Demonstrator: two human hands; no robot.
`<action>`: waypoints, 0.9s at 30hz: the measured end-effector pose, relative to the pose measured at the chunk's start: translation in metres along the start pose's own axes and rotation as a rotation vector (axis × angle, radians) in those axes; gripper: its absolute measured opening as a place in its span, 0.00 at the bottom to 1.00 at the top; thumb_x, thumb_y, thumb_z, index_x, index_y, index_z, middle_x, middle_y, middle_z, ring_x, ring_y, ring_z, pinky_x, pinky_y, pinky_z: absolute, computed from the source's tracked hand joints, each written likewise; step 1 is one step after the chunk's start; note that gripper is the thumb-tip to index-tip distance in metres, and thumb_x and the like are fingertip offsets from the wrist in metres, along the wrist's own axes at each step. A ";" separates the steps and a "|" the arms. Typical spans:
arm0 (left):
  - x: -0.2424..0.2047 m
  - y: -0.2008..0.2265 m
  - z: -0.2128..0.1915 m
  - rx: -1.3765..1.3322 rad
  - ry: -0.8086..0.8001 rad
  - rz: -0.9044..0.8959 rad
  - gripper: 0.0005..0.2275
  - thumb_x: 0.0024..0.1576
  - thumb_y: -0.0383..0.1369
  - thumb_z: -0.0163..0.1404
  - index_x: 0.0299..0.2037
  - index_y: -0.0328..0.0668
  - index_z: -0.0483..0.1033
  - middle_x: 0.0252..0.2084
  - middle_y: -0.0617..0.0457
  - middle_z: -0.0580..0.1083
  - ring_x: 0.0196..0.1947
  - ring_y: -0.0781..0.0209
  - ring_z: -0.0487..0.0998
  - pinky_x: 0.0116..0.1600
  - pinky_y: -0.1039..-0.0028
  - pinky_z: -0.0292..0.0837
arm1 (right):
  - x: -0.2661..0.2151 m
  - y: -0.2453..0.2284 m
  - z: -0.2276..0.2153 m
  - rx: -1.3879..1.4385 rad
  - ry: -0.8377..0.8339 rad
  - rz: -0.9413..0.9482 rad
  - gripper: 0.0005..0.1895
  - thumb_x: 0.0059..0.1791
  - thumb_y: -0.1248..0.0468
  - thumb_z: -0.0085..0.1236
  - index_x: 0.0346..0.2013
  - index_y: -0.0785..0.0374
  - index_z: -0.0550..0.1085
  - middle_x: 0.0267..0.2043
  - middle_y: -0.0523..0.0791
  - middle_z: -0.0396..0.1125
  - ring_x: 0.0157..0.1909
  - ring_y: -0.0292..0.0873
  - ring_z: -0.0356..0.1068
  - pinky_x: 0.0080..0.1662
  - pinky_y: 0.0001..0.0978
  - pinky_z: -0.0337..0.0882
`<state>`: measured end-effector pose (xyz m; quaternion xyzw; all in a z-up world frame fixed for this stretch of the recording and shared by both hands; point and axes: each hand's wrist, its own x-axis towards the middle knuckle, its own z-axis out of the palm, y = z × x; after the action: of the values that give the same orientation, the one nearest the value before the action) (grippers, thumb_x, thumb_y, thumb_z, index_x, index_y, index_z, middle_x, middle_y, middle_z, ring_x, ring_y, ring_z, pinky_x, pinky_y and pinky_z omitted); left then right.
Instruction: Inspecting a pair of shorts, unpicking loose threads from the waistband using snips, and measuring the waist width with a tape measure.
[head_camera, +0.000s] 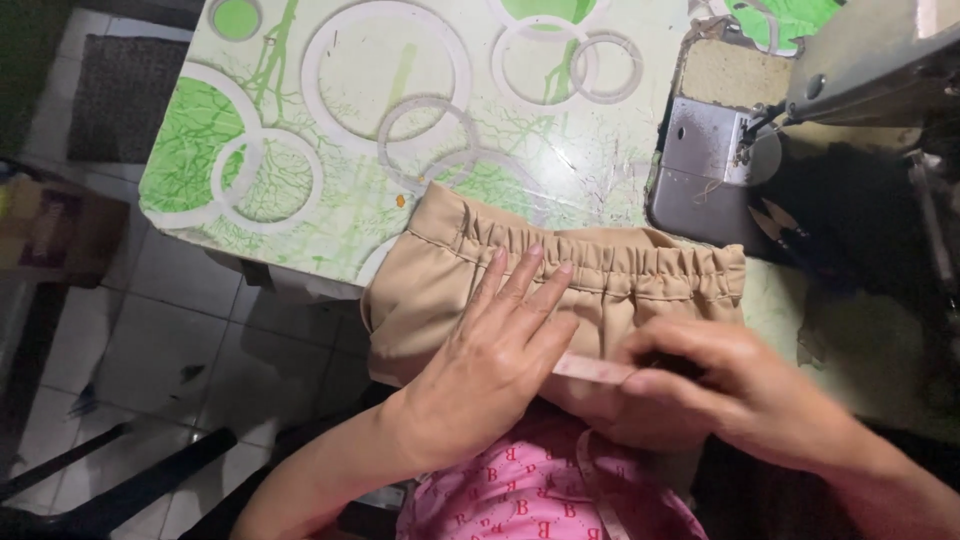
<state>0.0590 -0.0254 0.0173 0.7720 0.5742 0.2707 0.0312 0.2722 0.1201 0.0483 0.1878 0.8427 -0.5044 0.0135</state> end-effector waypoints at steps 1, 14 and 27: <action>-0.002 -0.002 0.002 0.002 0.001 -0.004 0.10 0.59 0.17 0.41 0.46 0.31 0.73 0.64 0.28 0.69 0.69 0.24 0.64 0.74 0.37 0.52 | -0.008 0.002 -0.008 0.000 -0.003 -0.002 0.13 0.52 0.52 0.54 0.38 0.56 0.79 0.35 0.36 0.78 0.36 0.33 0.74 0.42 0.25 0.70; -0.014 0.007 0.021 0.211 0.186 -0.180 0.19 0.62 0.39 0.58 0.53 0.29 0.74 0.61 0.37 0.70 0.63 0.40 0.69 0.68 0.48 0.66 | 0.033 -0.009 -0.020 -0.407 0.240 -0.124 0.07 0.50 0.61 0.58 0.39 0.59 0.75 0.34 0.42 0.71 0.31 0.39 0.71 0.38 0.28 0.69; -0.014 0.018 0.023 0.409 0.155 -0.214 0.23 0.69 0.43 0.49 0.60 0.25 0.72 0.59 0.36 0.71 0.65 0.37 0.72 0.71 0.53 0.68 | 0.032 0.002 -0.029 -0.451 0.234 0.046 0.07 0.50 0.59 0.58 0.34 0.58 0.77 0.33 0.39 0.75 0.32 0.37 0.73 0.40 0.28 0.68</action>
<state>0.0821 -0.0383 -0.0010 0.6742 0.6961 0.2024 -0.1412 0.2476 0.1556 0.0539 0.2562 0.9253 -0.2780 -0.0312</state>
